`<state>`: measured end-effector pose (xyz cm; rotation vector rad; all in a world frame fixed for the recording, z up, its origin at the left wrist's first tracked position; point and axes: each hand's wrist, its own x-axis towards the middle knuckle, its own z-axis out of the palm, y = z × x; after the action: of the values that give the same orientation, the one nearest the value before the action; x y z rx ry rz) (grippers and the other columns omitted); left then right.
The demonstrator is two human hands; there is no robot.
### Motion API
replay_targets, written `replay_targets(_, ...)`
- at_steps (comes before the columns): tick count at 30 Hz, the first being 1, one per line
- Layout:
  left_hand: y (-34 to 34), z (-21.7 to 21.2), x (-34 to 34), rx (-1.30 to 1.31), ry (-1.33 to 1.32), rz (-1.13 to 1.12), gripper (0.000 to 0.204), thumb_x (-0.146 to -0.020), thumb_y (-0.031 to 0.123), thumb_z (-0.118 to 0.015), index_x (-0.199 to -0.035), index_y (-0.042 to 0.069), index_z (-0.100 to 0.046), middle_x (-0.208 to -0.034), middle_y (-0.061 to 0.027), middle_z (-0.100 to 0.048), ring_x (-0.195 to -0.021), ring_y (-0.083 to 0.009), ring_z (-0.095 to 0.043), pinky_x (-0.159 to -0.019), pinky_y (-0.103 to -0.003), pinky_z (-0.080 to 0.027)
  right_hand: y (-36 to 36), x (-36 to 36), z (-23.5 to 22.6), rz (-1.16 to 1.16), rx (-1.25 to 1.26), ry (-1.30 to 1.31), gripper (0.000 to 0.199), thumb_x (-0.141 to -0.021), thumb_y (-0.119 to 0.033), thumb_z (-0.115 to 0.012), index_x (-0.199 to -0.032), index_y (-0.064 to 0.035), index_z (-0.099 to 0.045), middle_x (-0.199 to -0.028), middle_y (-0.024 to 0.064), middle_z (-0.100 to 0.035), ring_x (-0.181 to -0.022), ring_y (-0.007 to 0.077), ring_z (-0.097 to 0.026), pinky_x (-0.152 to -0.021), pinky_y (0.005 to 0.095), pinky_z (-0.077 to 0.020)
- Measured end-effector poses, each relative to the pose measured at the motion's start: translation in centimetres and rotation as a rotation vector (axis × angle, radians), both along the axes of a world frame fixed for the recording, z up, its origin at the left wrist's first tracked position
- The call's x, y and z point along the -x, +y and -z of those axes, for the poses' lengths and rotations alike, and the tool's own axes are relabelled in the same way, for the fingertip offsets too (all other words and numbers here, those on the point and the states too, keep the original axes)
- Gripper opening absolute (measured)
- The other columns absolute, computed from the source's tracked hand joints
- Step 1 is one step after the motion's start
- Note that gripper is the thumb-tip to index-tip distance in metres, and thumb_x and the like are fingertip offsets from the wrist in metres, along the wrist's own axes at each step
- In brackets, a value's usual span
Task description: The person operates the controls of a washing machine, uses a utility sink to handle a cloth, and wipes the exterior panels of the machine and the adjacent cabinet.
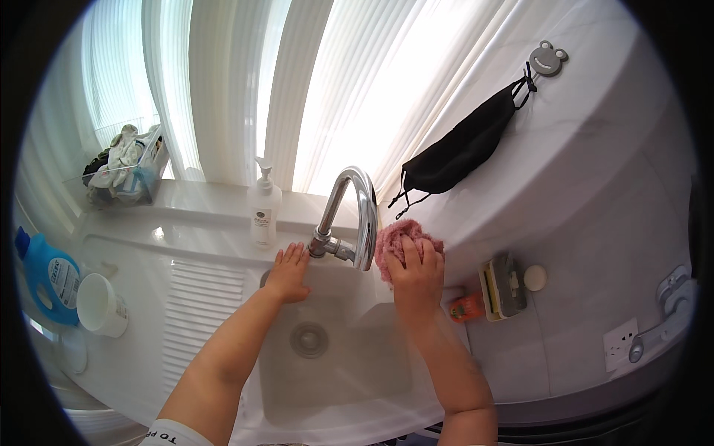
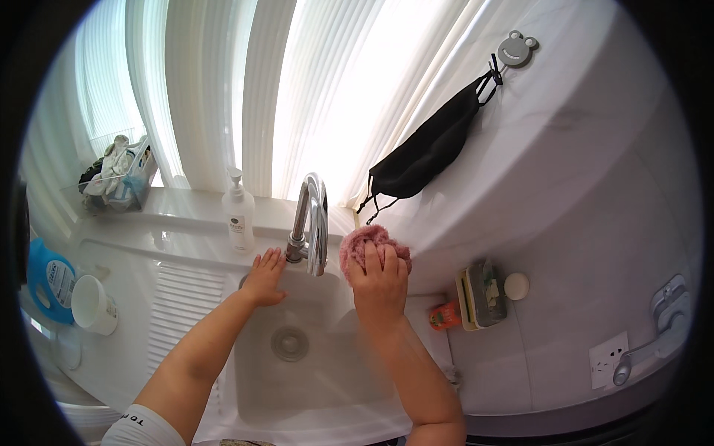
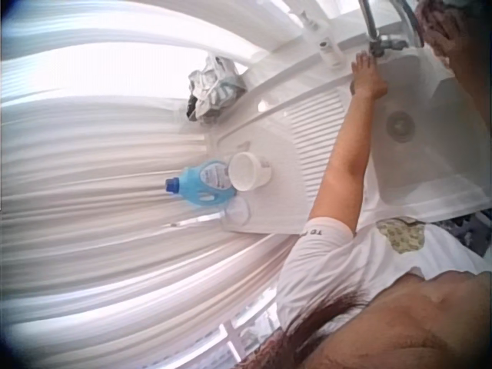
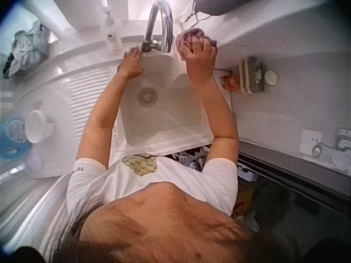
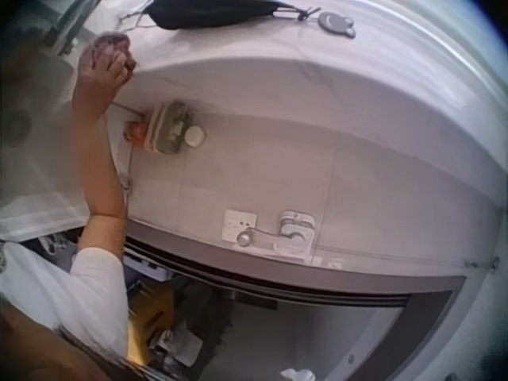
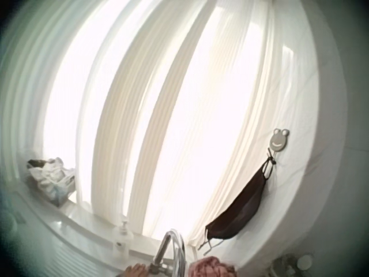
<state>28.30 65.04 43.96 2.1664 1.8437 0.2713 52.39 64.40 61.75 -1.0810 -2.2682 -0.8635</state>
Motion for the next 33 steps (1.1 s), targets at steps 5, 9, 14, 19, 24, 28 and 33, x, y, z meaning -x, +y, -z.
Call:
replay_targets(5,0.4,-1.3,-0.7,0.020,-0.001,0.032,0.093,-0.075,0.040,-0.067,-0.146,0.001,-0.020,-0.154,-0.0186,-0.013,-0.144,-0.0318,-0.006,-0.116,-0.046,-0.007,6.9,-2.2,-1.1,0.366,0.039,-0.560,0.036,-0.087,-0.022,-0.048,-0.116,-0.0081,-0.064,-0.133,0.0124,-0.052,-0.131,0.0338,-0.036,-0.111,0.0527,-0.0189)
replay_targets(9,0.5,-0.6,-0.1,0.015,0.003,0.069,0.094,-0.074,0.041,-0.068,-0.145,0.000,-0.022,-0.153,-0.0201,-0.014,-0.144,-0.0332,-0.008,-0.115,-0.047,-0.009,6.1,-3.5,11.2,0.289,0.147,-0.797,0.034,-0.087,-0.027,-0.048,-0.109,-0.0100,-0.068,-0.132,0.0124,-0.053,-0.130,0.0360,-0.036,-0.109,0.0537,-0.0195)
replay_targets(14,1.0,-0.1,0.4,0.005,-0.002,0.086,0.095,-0.073,0.041,-0.068,-0.145,0.000,-0.023,-0.153,-0.0208,-0.014,-0.143,-0.0341,-0.009,-0.115,-0.048,-0.010,7.9,-2.3,1.2,0.333,0.269,-0.741,0.037,-0.092,-0.028,-0.041,-0.118,-0.0149,-0.064,-0.130,0.0088,-0.054,-0.129,0.0336,-0.037,-0.110,0.0542,-0.0173)
replay_targets(19,0.8,0.4,1.2,0.023,-0.020,0.058,0.095,-0.071,0.040,-0.070,-0.145,0.001,-0.024,-0.153,-0.0207,-0.014,-0.144,-0.0341,-0.008,-0.115,-0.048,-0.008,12.9,1.1,-14.0,0.562,0.102,-0.569,0.040,-0.093,-0.031,-0.041,-0.126,-0.0172,-0.058,-0.137,0.0002,-0.049,-0.135,0.0281,-0.029,-0.113,0.0516,-0.0085)
replay_targets(24,0.9,-0.7,-0.1,0.028,0.002,0.062,0.093,-0.073,0.040,-0.066,-0.146,0.003,-0.022,-0.154,-0.0185,-0.013,-0.144,-0.0318,-0.007,-0.116,-0.047,-0.008,15.4,2.0,-9.6,0.718,0.102,-0.692,0.044,-0.094,-0.031,-0.039,-0.136,-0.0225,-0.048,-0.147,0.0025,-0.036,-0.140,0.0300,-0.020,-0.113,0.0539,-0.0063)
replay_targets(28,0.8,1.4,1.3,-0.075,-0.454,-0.024,0.079,-0.077,0.028,-0.064,-0.143,0.005,-0.029,-0.150,-0.0195,-0.024,-0.141,-0.0342,-0.019,-0.115,-0.046,-0.014,13.3,1.7,-0.2,0.558,0.181,-0.642,0.045,-0.094,-0.030,-0.039,-0.134,-0.0136,-0.051,-0.145,0.0092,-0.038,-0.138,0.0359,-0.024,-0.112,0.0566,-0.0092)
replay_targets(33,-1.1,0.1,-1.6,-0.477,-0.743,-0.117,0.057,-0.074,0.012,-0.064,-0.128,0.007,-0.047,-0.137,-0.0173,-0.043,-0.128,-0.0345,-0.038,-0.107,-0.042,-0.030,10.6,0.2,8.4,0.423,0.247,-0.495,0.040,-0.090,-0.029,-0.043,-0.120,-0.0093,-0.061,-0.139,0.0148,-0.045,-0.136,0.0377,-0.028,-0.112,0.0551,-0.0110)
